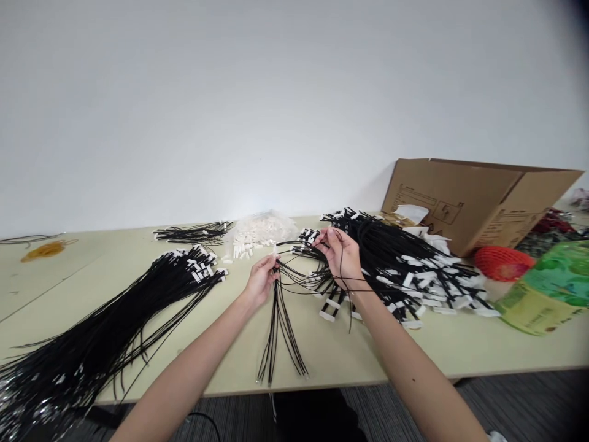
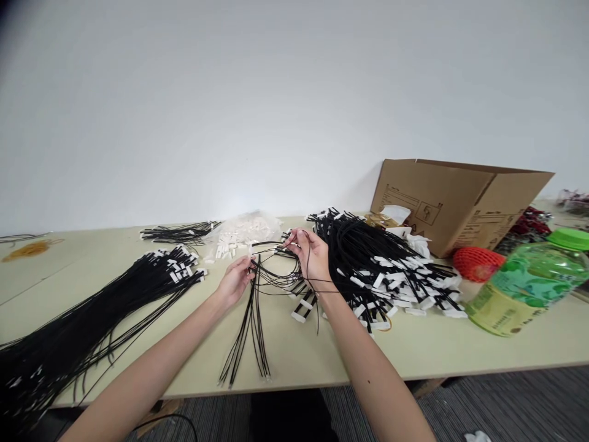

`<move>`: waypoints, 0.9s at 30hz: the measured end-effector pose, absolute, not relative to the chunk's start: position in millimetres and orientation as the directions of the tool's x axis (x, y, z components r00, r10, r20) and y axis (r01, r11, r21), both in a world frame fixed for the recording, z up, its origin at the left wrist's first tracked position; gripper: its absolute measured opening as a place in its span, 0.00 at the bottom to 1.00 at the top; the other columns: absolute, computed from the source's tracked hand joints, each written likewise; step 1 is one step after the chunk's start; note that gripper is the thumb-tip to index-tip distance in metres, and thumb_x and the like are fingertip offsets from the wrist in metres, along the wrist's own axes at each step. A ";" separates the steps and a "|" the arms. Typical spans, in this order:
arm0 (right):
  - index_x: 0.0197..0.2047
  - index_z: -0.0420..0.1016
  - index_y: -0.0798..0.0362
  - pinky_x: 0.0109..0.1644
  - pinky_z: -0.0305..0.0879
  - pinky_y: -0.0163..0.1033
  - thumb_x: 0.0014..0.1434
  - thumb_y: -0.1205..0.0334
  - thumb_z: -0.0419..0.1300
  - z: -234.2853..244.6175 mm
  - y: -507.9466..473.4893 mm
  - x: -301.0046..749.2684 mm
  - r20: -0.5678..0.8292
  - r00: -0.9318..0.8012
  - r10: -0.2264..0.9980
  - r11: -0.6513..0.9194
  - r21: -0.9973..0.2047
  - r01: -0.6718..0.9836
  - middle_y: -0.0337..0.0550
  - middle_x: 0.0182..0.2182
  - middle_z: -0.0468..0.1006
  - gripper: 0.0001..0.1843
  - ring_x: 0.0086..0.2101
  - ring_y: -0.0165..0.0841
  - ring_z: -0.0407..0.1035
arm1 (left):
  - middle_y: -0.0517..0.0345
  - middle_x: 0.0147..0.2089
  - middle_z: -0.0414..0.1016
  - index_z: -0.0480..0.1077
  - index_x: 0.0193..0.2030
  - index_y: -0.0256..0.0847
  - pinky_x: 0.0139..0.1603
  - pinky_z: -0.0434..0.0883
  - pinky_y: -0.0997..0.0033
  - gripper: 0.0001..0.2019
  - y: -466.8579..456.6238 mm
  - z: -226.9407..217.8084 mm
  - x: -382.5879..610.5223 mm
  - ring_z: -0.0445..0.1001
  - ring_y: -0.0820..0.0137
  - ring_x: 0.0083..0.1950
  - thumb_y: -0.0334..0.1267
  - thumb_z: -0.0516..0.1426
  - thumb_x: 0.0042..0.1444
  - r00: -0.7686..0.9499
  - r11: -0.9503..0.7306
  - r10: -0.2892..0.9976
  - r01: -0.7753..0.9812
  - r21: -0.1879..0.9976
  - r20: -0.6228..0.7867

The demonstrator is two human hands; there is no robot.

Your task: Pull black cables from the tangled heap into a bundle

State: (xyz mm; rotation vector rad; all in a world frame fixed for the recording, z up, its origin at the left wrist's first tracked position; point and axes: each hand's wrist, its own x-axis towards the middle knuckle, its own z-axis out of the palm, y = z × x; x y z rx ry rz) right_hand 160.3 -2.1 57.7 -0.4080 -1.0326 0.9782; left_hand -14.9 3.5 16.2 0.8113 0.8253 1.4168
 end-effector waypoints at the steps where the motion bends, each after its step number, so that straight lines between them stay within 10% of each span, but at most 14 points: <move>1: 0.32 0.71 0.54 0.37 0.70 0.38 0.50 0.54 0.62 58.2 -1.3 161.6 0.526 0.169 0.833 0.534 -0.687 -0.494 0.37 0.25 0.70 0.11 0.28 0.27 0.67 | 0.58 0.29 0.68 0.73 0.28 0.33 0.22 0.59 0.80 0.08 3.5 16.3 -15.0 0.62 0.78 0.28 0.35 0.63 0.40 -0.009 -0.005 1.000 -0.498 0.867 0.001; 16: 0.35 0.73 0.52 0.26 0.61 0.28 0.49 0.55 0.62 68.5 -0.7 187.0 0.502 0.268 0.823 0.559 -0.627 -0.543 0.34 0.25 0.64 0.12 0.24 0.21 0.60 | 0.55 0.33 0.68 0.74 0.27 0.33 0.18 0.50 0.82 0.12 7.5 12.4 -20.0 0.59 0.80 0.27 0.37 0.65 0.35 -0.003 -0.024 1.000 -0.461 0.887 0.026; 21: 0.44 0.72 0.51 0.22 0.52 0.30 0.54 0.55 0.57 62.3 0.4 185.2 0.641 0.317 0.699 0.692 -0.718 -0.074 0.36 0.25 0.64 0.15 0.22 0.23 0.56 | 0.57 0.29 0.67 0.74 0.28 0.33 0.21 0.56 0.81 0.10 5.4 12.2 -17.5 0.61 0.79 0.27 0.35 0.64 0.37 0.048 0.037 0.999 -0.492 0.870 -0.015; 27: 0.32 0.74 0.53 0.33 0.60 0.37 0.57 0.63 0.55 51.5 -8.9 164.1 0.896 -0.116 0.428 0.818 -0.330 0.472 0.41 0.26 0.72 0.07 0.28 0.30 0.62 | 0.58 0.29 0.68 0.73 0.29 0.33 0.21 0.56 0.81 0.08 6.8 10.3 -16.6 0.61 0.80 0.26 0.34 0.63 0.40 0.067 0.049 0.998 -0.547 0.836 -0.014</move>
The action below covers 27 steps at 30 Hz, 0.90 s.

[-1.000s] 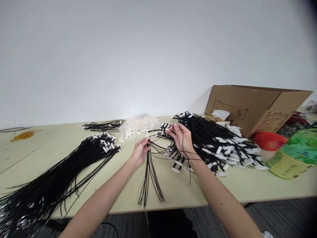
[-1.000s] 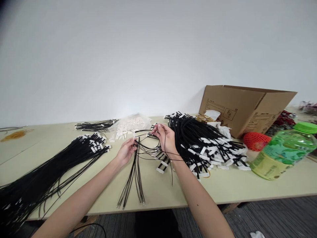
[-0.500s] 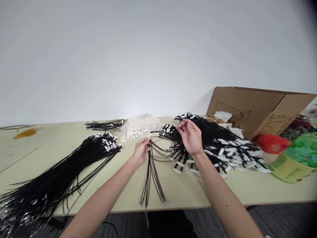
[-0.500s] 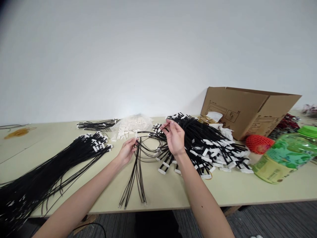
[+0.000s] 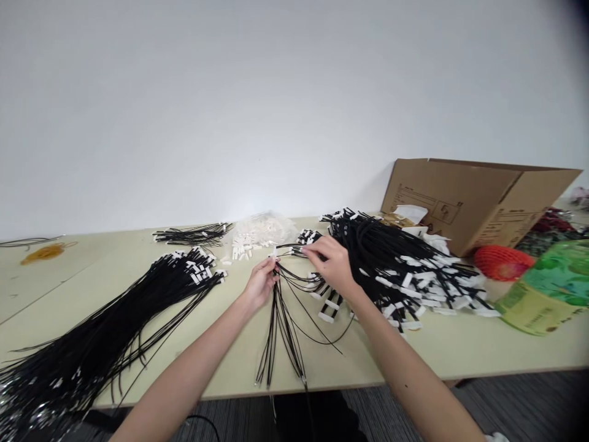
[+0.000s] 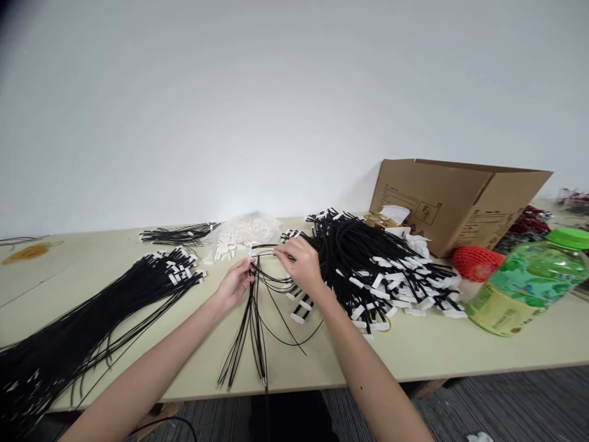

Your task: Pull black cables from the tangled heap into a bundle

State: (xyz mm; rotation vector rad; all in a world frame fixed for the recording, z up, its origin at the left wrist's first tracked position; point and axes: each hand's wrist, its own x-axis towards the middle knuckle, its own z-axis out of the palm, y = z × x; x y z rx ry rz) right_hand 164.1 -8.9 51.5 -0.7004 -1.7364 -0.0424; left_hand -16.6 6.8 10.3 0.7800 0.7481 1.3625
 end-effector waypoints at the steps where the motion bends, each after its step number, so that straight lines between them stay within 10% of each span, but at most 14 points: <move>1: 0.31 0.74 0.53 0.35 0.60 0.37 0.57 0.64 0.55 48.9 -9.5 160.2 0.898 -0.185 0.399 0.826 -0.264 0.498 0.41 0.26 0.72 0.07 0.29 0.30 0.62 | 0.58 0.29 0.68 0.73 0.29 0.33 0.21 0.56 0.81 0.08 7.2 10.1 -16.7 0.62 0.80 0.26 0.34 0.63 0.40 0.073 0.046 0.997 -0.553 0.832 -0.006; 27: 0.33 0.72 0.54 0.34 0.59 0.35 0.58 0.69 0.53 37.3 -7.8 153.2 0.915 -0.321 0.243 0.788 0.007 0.616 0.40 0.25 0.71 0.06 0.28 0.30 0.60 | 0.59 0.28 0.67 0.73 0.28 0.33 0.21 0.58 0.82 0.08 6.1 11.2 -16.3 0.62 0.80 0.26 0.34 0.63 0.40 0.117 0.051 0.993 -0.571 0.819 0.020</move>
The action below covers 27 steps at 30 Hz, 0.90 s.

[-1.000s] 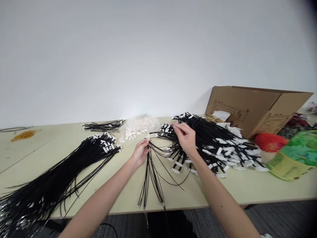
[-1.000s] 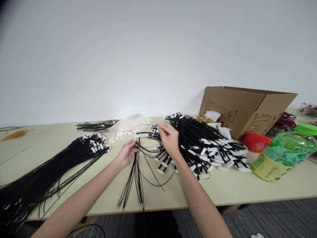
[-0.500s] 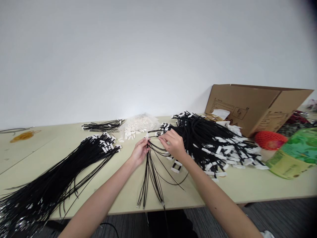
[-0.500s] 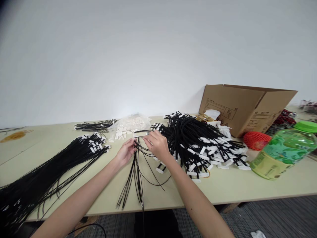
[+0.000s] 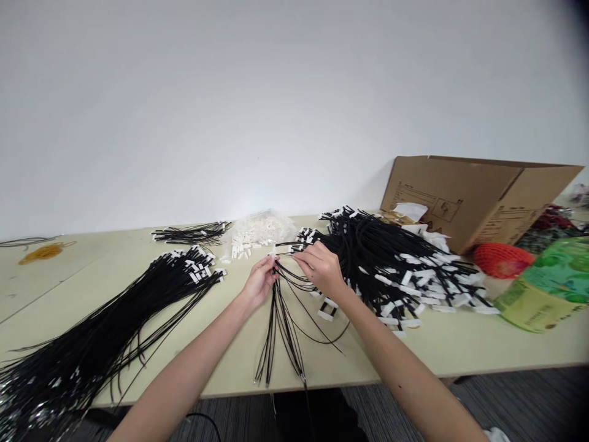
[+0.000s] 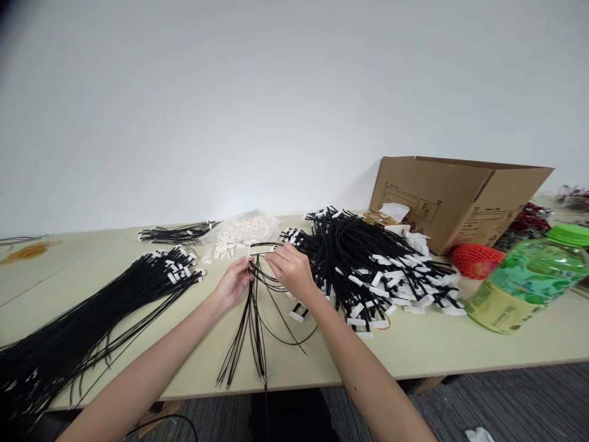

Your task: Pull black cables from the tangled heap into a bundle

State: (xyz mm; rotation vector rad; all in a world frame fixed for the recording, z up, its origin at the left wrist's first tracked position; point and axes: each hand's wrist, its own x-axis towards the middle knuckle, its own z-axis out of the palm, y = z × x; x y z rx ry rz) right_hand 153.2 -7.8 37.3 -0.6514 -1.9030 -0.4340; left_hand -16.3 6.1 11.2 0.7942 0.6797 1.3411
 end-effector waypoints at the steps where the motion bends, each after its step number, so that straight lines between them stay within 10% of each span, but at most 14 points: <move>1: 0.33 0.72 0.54 0.34 0.59 0.35 0.58 0.69 0.53 37.2 -7.8 153.2 0.915 -0.322 0.245 0.788 0.006 0.616 0.40 0.25 0.71 0.06 0.28 0.30 0.60 | 0.59 0.28 0.67 0.73 0.28 0.32 0.21 0.58 0.82 0.08 6.3 11.2 -16.3 0.62 0.81 0.26 0.34 0.63 0.40 0.115 0.052 0.993 -0.571 0.819 0.018; 27: 0.36 0.73 0.53 0.35 0.58 0.35 0.58 0.68 0.52 39.5 -9.9 153.8 0.857 -0.435 0.275 0.780 0.065 0.622 0.41 0.25 0.70 0.08 0.30 0.31 0.58 | 0.61 0.24 0.66 0.73 0.29 0.32 0.22 0.58 0.80 0.10 7.2 11.7 -18.2 0.61 0.80 0.24 0.36 0.64 0.40 0.129 0.072 0.992 -0.519 0.852 -0.005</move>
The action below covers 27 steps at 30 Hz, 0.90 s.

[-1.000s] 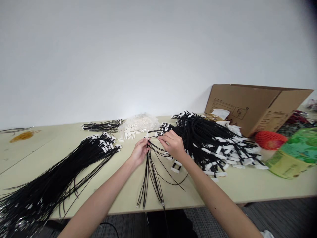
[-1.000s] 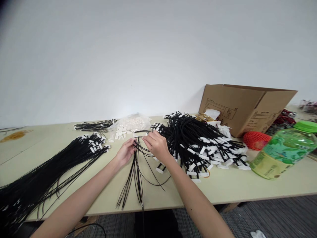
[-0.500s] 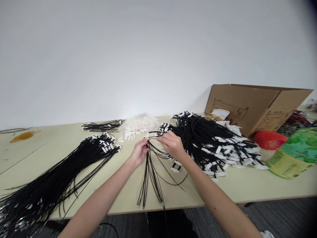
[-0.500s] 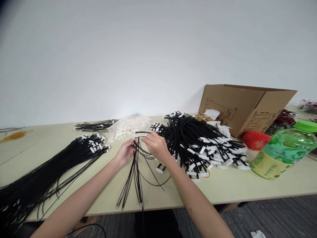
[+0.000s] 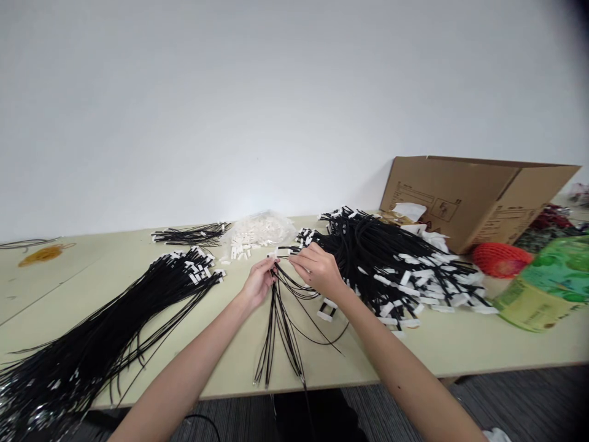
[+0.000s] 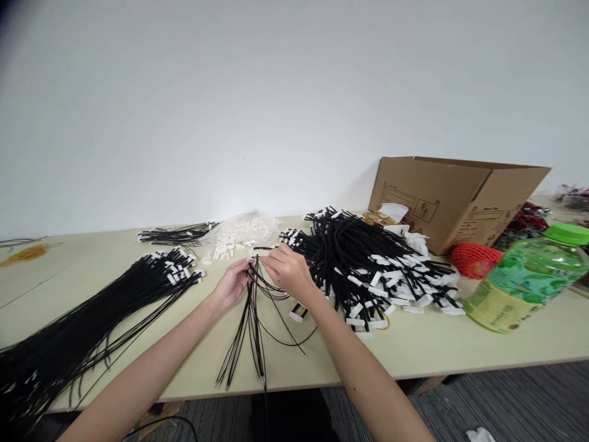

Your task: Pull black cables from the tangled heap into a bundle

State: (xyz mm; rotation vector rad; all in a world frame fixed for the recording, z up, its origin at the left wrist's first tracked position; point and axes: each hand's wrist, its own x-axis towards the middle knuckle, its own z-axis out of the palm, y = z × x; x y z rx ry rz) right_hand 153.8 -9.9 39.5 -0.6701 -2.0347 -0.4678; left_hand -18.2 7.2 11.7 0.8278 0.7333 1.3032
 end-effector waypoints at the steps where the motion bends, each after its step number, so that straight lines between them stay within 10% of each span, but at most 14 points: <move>1: 0.36 0.73 0.53 0.35 0.58 0.35 0.58 0.68 0.52 39.4 -10.4 153.1 0.855 -0.436 0.280 0.771 0.070 0.633 0.41 0.25 0.69 0.08 0.30 0.31 0.58 | 0.61 0.24 0.66 0.73 0.29 0.32 0.22 0.58 0.80 0.10 6.9 11.4 -17.9 0.61 0.80 0.24 0.36 0.64 0.39 0.130 0.071 0.992 -0.514 0.855 -0.005; 27: 0.34 0.73 0.54 0.34 0.58 0.35 0.59 0.68 0.51 32.9 -6.0 150.4 0.849 -0.446 0.284 0.779 0.067 0.624 0.41 0.24 0.70 0.09 0.29 0.31 0.58 | 0.59 0.24 0.67 0.74 0.27 0.32 0.20 0.58 0.81 0.10 4.5 11.3 -15.6 0.62 0.80 0.23 0.36 0.65 0.38 0.166 0.082 0.986 -0.471 0.878 -0.004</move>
